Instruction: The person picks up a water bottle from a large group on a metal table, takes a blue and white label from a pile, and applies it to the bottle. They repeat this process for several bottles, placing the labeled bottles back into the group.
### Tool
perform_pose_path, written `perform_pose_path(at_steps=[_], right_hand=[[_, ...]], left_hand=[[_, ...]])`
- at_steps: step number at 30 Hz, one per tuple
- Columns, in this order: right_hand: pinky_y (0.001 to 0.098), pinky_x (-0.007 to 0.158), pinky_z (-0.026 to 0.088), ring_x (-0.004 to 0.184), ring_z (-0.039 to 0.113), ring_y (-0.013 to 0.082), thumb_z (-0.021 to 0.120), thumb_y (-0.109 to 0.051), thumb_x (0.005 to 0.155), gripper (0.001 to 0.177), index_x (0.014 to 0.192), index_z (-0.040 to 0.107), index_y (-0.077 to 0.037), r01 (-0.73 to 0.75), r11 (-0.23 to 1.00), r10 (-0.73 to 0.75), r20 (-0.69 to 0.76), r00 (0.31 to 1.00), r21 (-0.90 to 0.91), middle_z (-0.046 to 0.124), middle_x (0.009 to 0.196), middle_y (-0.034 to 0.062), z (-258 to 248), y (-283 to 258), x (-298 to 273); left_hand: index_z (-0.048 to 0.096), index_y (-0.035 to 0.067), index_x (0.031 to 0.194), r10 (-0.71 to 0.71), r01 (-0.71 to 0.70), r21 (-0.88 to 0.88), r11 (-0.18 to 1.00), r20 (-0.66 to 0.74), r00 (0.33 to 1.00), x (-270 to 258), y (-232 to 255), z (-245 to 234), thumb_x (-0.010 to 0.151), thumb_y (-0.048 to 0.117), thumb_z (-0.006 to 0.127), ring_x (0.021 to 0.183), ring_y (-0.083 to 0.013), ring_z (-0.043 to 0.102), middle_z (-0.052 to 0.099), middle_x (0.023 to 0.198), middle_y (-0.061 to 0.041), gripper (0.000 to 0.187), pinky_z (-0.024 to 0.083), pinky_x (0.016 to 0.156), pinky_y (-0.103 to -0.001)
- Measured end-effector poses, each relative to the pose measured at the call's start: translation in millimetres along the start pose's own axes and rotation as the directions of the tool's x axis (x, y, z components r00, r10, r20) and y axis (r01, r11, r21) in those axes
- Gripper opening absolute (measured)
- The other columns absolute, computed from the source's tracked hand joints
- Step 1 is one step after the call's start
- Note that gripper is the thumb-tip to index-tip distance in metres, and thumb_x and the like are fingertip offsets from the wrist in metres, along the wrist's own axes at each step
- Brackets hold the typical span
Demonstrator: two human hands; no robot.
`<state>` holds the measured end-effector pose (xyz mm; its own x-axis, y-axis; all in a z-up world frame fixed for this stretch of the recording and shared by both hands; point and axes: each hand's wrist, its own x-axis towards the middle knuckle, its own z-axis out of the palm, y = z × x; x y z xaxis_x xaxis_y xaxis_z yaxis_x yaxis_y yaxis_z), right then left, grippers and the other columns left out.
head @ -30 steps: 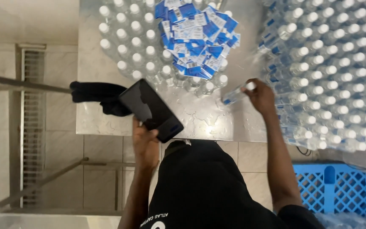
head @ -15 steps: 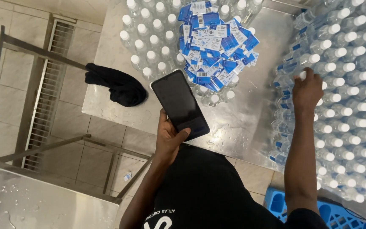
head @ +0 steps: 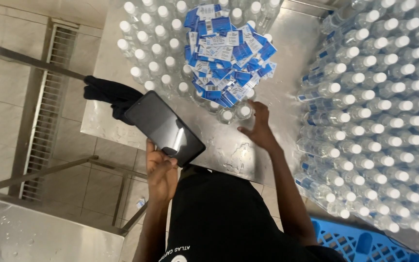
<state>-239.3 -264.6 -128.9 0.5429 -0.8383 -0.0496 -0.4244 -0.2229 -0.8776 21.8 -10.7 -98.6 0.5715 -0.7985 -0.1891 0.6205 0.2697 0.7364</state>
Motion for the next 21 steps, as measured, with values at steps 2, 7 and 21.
perform_pose_path(at_steps=[2,7,21], right_hand=[[0.0550,0.124,0.042,0.146,0.040,0.0513,0.089,0.000,0.080,0.096,0.163,0.040,-0.003,0.012,1.000,-0.012,-0.041,0.999,-0.008,0.037,0.152,0.0270,24.5,15.4,4.5],[0.0600,0.122,0.046,0.144,0.053,0.0484,0.082,-0.006,0.093,0.075,0.157,0.042,-0.012,-0.167,0.984,0.157,-0.146,0.977,-0.058,0.041,0.155,0.0161,34.7,6.7,2.2],[0.0620,0.127,0.039,0.150,0.045,0.0477,0.084,-0.004,0.092,0.083,0.160,0.037,-0.009,-0.337,0.938,0.295,-0.330,0.897,-0.079,0.037,0.152,0.0150,25.7,-1.3,-68.2]], left_hand=[[0.039,0.012,0.154,0.029,-0.029,-0.004,1.000,0.013,1.000,-2.1,32.8,73.5,0.082,-0.014,0.064,0.126,-0.0238,0.069,0.066,0.143,-0.010,0.081,0.059,0.099,-0.032],[0.038,0.010,0.159,0.021,-0.022,0.011,1.000,0.084,0.996,2.1,33.2,94.3,0.076,-0.015,0.066,0.133,-0.0258,0.065,0.062,0.149,-0.012,0.090,0.055,0.106,-0.038],[0.038,0.012,0.158,-0.037,0.044,-0.019,0.999,0.292,0.956,20.2,81.9,107.3,0.084,-0.012,0.072,0.137,-0.0292,0.063,0.065,0.145,-0.012,0.085,0.053,0.115,-0.050]])
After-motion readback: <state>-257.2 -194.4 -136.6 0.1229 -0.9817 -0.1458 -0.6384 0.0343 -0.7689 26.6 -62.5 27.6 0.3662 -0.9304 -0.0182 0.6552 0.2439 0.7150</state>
